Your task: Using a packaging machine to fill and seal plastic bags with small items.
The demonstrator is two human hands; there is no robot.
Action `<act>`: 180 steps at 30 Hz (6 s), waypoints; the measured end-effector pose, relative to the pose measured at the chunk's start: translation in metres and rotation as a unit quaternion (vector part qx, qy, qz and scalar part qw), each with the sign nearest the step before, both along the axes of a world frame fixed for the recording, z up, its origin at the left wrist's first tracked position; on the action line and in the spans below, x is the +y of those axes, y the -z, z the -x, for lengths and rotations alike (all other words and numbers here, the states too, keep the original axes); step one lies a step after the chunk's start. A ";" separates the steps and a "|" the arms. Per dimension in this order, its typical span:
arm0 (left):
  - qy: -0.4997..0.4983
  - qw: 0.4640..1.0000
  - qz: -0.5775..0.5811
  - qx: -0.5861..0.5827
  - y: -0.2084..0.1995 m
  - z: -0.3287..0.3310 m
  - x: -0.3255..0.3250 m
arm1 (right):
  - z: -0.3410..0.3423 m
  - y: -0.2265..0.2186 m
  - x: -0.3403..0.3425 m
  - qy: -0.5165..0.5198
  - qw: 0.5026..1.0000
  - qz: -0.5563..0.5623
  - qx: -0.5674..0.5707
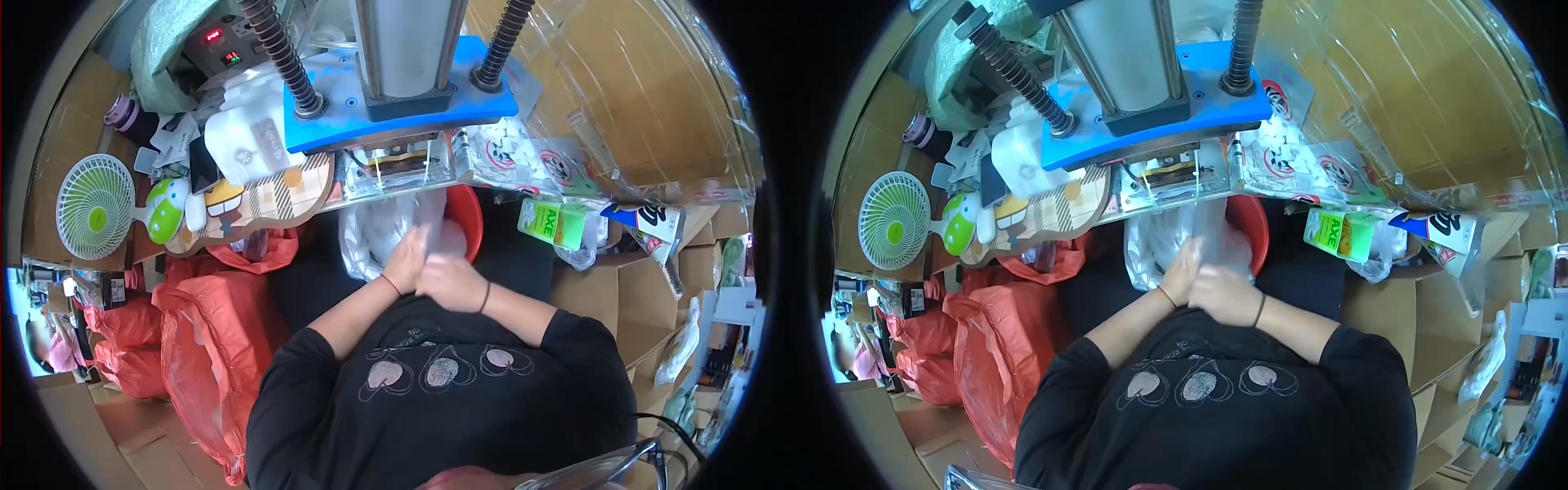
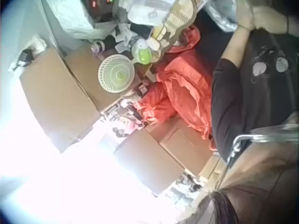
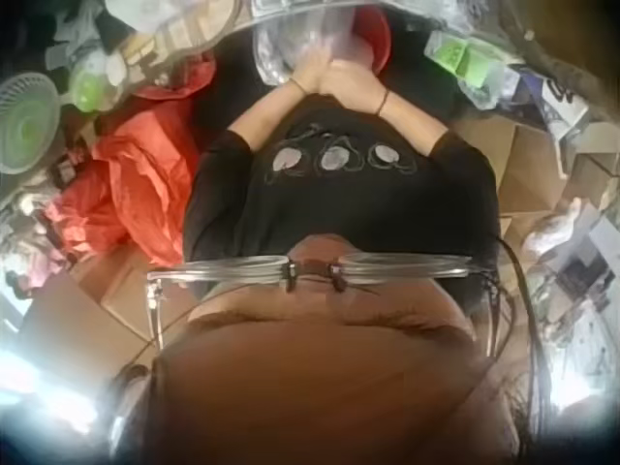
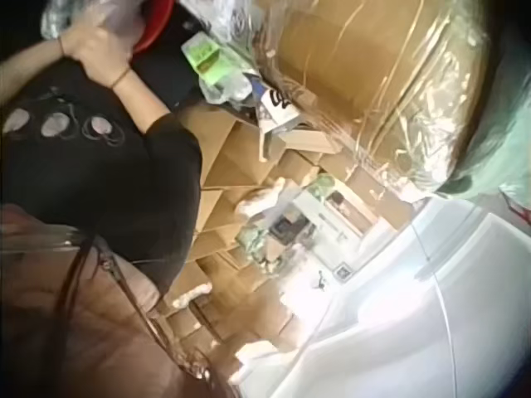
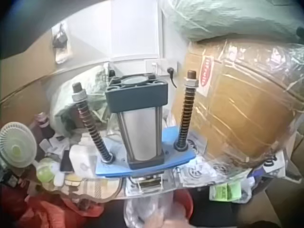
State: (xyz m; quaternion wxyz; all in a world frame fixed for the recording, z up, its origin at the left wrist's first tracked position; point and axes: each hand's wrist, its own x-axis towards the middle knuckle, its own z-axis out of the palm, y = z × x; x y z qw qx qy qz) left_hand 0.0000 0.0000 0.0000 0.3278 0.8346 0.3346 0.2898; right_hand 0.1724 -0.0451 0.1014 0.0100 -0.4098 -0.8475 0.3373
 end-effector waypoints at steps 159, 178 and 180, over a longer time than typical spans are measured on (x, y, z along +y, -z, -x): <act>-0.500 0.809 0.276 -0.139 0.104 0.138 0.038 | -0.082 -0.178 0.050 0.378 0.708 0.097 0.588; -0.396 0.856 0.321 -0.085 0.097 0.141 0.028 | -0.167 -0.378 -0.243 -0.083 0.957 -0.167 0.224; -0.324 0.862 0.358 -0.151 0.088 0.137 0.032 | -0.164 -0.360 -0.289 0.039 0.963 -0.219 0.153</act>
